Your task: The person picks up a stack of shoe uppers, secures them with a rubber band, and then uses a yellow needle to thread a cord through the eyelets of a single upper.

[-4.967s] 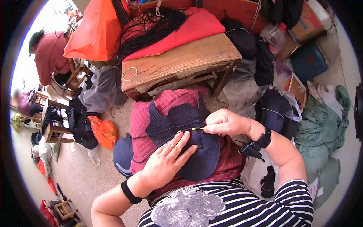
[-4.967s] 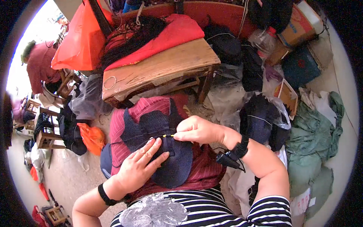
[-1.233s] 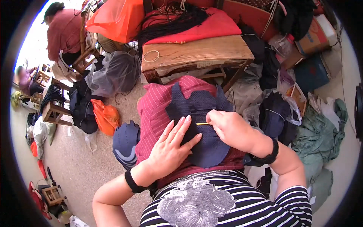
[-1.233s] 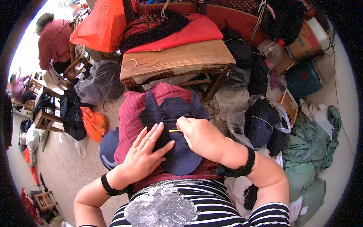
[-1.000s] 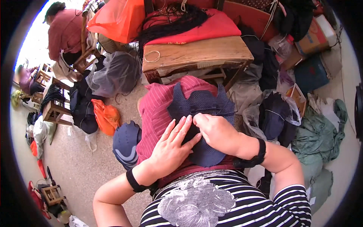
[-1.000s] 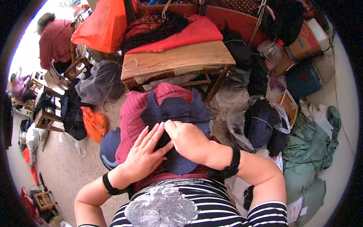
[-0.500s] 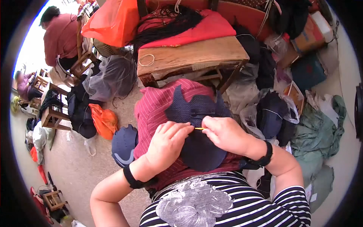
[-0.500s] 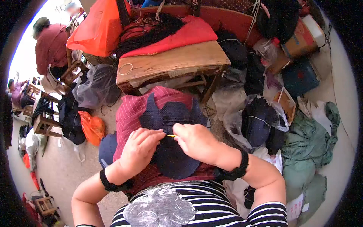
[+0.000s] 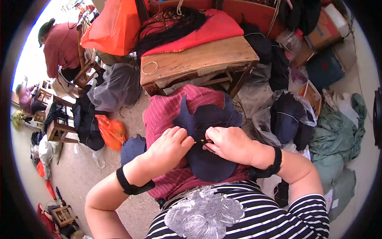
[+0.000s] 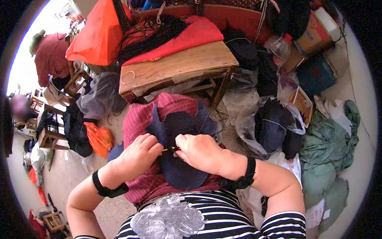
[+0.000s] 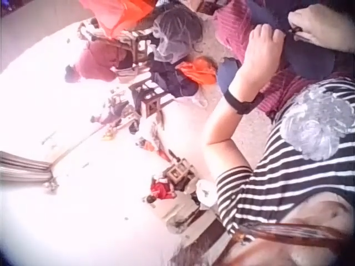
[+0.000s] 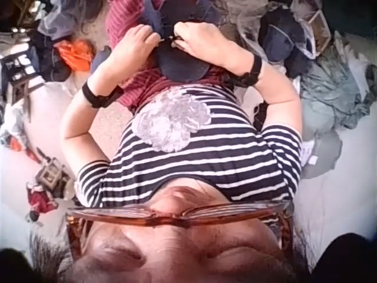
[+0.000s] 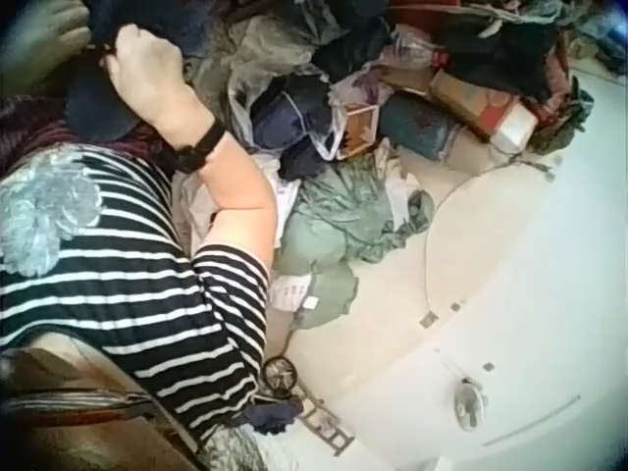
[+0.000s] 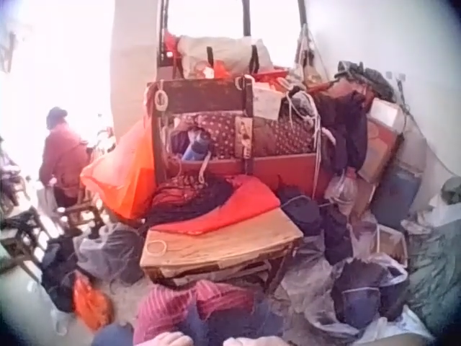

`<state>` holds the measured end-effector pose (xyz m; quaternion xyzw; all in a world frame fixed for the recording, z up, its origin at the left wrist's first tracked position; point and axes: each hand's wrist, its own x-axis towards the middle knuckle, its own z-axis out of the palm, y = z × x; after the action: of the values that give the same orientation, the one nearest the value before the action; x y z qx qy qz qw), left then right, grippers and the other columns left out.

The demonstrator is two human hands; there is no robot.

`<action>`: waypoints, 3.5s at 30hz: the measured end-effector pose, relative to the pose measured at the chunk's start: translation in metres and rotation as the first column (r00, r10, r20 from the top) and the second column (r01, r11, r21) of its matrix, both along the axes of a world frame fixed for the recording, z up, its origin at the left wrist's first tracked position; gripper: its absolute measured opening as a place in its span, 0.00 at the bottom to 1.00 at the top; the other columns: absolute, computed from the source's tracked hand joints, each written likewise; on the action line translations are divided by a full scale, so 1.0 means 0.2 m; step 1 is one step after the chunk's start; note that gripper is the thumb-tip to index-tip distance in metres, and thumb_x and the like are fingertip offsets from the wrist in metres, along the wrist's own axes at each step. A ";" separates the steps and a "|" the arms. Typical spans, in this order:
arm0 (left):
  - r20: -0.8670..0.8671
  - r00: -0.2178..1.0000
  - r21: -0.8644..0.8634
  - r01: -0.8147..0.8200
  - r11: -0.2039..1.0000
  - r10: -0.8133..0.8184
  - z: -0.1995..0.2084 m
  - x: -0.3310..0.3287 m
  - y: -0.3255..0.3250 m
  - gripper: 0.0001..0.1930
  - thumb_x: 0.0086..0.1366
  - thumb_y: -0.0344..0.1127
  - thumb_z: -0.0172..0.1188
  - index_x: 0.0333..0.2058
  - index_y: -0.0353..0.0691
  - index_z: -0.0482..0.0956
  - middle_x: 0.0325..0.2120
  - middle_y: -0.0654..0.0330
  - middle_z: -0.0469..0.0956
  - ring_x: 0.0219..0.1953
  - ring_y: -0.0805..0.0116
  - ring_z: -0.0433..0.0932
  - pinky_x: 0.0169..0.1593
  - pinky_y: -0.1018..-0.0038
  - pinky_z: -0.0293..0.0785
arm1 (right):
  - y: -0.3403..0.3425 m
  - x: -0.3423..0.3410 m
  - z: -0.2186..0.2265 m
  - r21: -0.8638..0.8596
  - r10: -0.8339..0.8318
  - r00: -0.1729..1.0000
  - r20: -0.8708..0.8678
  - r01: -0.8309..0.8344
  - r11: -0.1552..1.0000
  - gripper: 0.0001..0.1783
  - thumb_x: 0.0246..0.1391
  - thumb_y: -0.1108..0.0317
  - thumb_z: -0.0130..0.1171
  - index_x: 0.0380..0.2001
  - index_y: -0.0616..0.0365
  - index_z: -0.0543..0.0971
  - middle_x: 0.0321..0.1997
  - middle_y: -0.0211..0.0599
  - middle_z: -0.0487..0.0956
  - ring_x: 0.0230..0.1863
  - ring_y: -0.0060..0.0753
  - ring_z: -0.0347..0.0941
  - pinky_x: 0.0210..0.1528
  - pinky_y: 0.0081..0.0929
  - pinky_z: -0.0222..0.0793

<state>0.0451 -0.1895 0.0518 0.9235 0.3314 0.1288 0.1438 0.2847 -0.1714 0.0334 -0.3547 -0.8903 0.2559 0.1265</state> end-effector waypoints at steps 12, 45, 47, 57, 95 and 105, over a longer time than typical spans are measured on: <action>0.160 0.981 -0.069 0.119 0.990 -0.107 -0.13 0.06 0.10 0.14 0.61 0.37 0.62 0.24 0.38 0.66 0.17 0.55 0.70 0.21 0.51 0.74 0.26 0.58 0.70 | 0.02 -0.02 0.03 0.068 0.029 0.992 0.123 -0.037 0.997 0.17 0.52 0.59 0.65 0.33 0.59 0.70 0.29 0.42 0.78 0.30 0.47 0.79 0.28 0.39 0.75; -0.086 0.502 0.268 -0.820 0.505 0.861 -0.31 -1.08 -0.30 0.07 0.69 0.34 0.53 0.34 0.37 0.72 0.28 0.50 0.75 0.34 0.46 0.75 0.38 0.59 0.71 | -0.11 0.22 -0.15 0.071 -0.109 0.893 -0.436 0.155 0.985 0.22 0.51 0.65 0.68 0.47 0.61 0.73 0.46 0.43 0.70 0.45 0.41 0.72 0.45 0.31 0.73; -0.099 0.473 0.253 -0.839 0.482 0.876 -0.32 -1.10 -0.32 0.07 0.69 0.35 0.53 0.34 0.37 0.72 0.29 0.50 0.75 0.35 0.46 0.75 0.38 0.59 0.71 | -0.11 0.24 -0.17 -0.045 -0.194 0.864 -0.465 0.196 0.980 0.18 0.52 0.69 0.67 0.45 0.60 0.75 0.45 0.43 0.71 0.42 0.37 0.74 0.42 0.29 0.73; 0.274 0.232 -0.655 -0.666 0.357 0.933 -0.20 -0.81 -0.29 0.06 0.69 0.31 0.56 0.44 0.41 0.76 0.22 0.72 0.71 0.19 0.84 0.65 0.24 0.86 0.60 | -0.10 0.31 -0.22 -0.260 -0.531 0.729 -0.433 0.463 0.847 0.13 0.55 0.72 0.63 0.44 0.60 0.75 0.42 0.36 0.72 0.30 0.25 0.72 0.35 0.23 0.71; 0.039 0.729 -0.609 -0.525 0.594 0.684 0.06 0.14 -0.14 0.05 0.61 0.27 0.64 0.32 0.32 0.78 0.18 0.59 0.77 0.19 0.78 0.76 0.24 0.78 0.71 | -0.08 0.22 -0.23 -0.468 -0.510 0.766 -0.392 0.311 0.827 0.16 0.55 0.66 0.62 0.37 0.66 0.68 0.35 0.55 0.75 0.38 0.55 0.74 0.42 0.42 0.69; 0.090 0.704 -0.756 -0.412 0.508 0.704 0.01 0.21 -0.10 0.05 0.61 0.27 0.63 0.32 0.32 0.77 0.18 0.61 0.77 0.19 0.79 0.77 0.24 0.80 0.72 | -0.09 0.21 -0.14 -0.124 -0.485 0.772 -0.410 0.480 0.868 0.21 0.49 0.69 0.66 0.43 0.64 0.70 0.38 0.48 0.72 0.41 0.52 0.71 0.47 0.40 0.69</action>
<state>0.0861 -0.2088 0.0530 0.5930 0.6044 0.2162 0.4862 0.3262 -0.1895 0.0046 -0.5068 -0.7177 0.2918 0.3780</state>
